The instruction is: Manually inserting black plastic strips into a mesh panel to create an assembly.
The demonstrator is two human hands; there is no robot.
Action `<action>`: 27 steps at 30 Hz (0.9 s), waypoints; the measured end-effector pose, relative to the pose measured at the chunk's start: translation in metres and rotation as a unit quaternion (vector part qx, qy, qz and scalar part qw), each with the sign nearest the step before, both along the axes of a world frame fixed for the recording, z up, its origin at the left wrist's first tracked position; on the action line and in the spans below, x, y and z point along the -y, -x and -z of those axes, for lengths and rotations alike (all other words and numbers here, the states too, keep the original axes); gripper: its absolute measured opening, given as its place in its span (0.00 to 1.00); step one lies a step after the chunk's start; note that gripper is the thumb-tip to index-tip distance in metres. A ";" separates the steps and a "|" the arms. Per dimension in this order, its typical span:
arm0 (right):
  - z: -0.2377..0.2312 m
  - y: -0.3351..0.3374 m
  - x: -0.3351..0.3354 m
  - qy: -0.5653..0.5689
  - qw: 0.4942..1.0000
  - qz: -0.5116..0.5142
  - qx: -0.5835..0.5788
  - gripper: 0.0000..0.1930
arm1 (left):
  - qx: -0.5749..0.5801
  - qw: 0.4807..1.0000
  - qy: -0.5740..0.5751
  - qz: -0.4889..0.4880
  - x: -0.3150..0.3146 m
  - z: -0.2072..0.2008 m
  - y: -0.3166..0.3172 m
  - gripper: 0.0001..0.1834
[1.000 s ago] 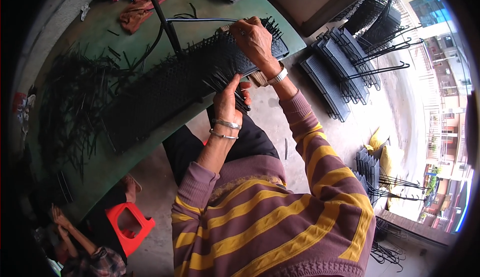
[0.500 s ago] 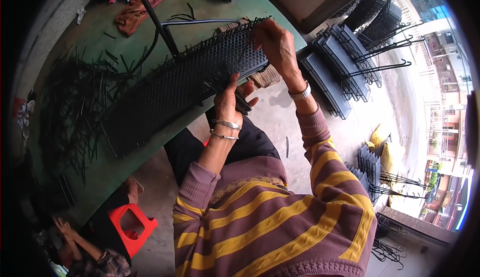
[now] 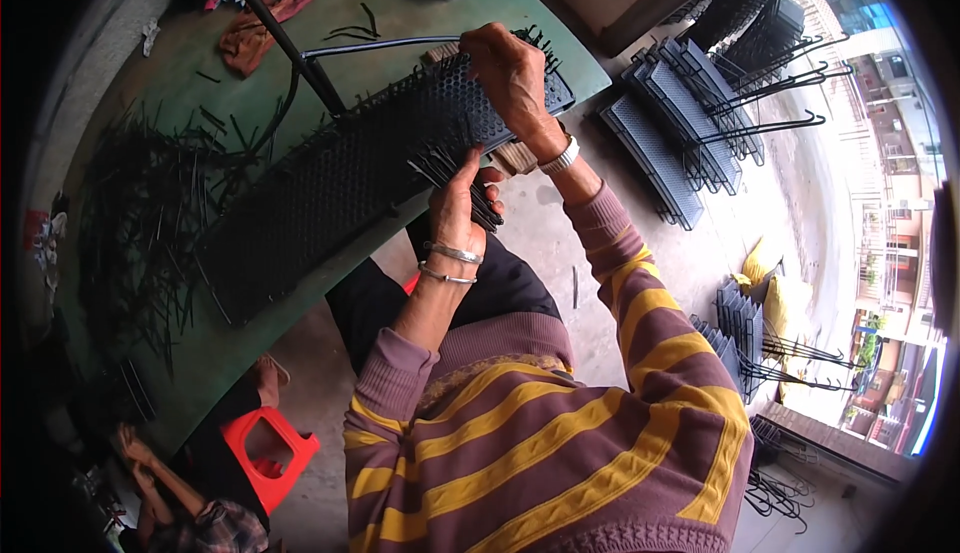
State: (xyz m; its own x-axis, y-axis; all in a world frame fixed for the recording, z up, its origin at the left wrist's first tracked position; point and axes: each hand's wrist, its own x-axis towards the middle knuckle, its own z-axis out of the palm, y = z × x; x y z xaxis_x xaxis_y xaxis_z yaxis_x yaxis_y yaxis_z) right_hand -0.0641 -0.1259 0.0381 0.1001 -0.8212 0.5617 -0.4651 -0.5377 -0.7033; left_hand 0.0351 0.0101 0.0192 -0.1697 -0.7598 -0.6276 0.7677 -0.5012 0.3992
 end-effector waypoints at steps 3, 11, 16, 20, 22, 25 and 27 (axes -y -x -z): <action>0.013 -0.002 0.005 0.024 0.999 -0.017 0.030 0.03 | 0.002 1.000 0.002 0.011 0.000 -0.001 0.002 0.13; 0.002 0.000 -0.001 0.110 0.962 0.100 -0.230 0.03 | -0.017 1.000 0.014 -0.002 -0.004 0.005 -0.002 0.12; -0.004 0.000 -0.007 0.055 0.969 0.113 -0.212 0.05 | -0.002 0.999 -0.004 -0.033 -0.006 -0.016 0.003 0.12; -0.010 -0.007 -0.011 0.056 0.986 0.081 -0.134 0.06 | -0.012 1.000 -0.002 -0.026 -0.007 -0.008 0.002 0.11; -0.007 -0.011 -0.005 0.050 0.987 0.060 -0.144 0.05 | -0.014 0.999 0.020 -0.022 -0.008 -0.005 0.000 0.11; -0.004 -0.010 -0.003 0.076 0.980 0.042 -0.181 0.05 | -0.016 0.999 0.027 -0.022 -0.011 -0.005 0.000 0.11; -0.002 -0.009 -0.005 0.107 0.971 0.041 -0.208 0.06 | -0.012 0.999 0.027 -0.029 -0.010 -0.005 -0.003 0.11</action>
State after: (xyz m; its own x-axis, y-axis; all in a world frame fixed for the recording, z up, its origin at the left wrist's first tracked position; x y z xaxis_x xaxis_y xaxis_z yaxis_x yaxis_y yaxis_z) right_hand -0.0546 -0.1214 0.0402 0.2933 -0.7049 0.6458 -0.7328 -0.5996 -0.3217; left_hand 0.0382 0.0203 0.0244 -0.1394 -0.8013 -0.5818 0.8049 -0.4339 0.4047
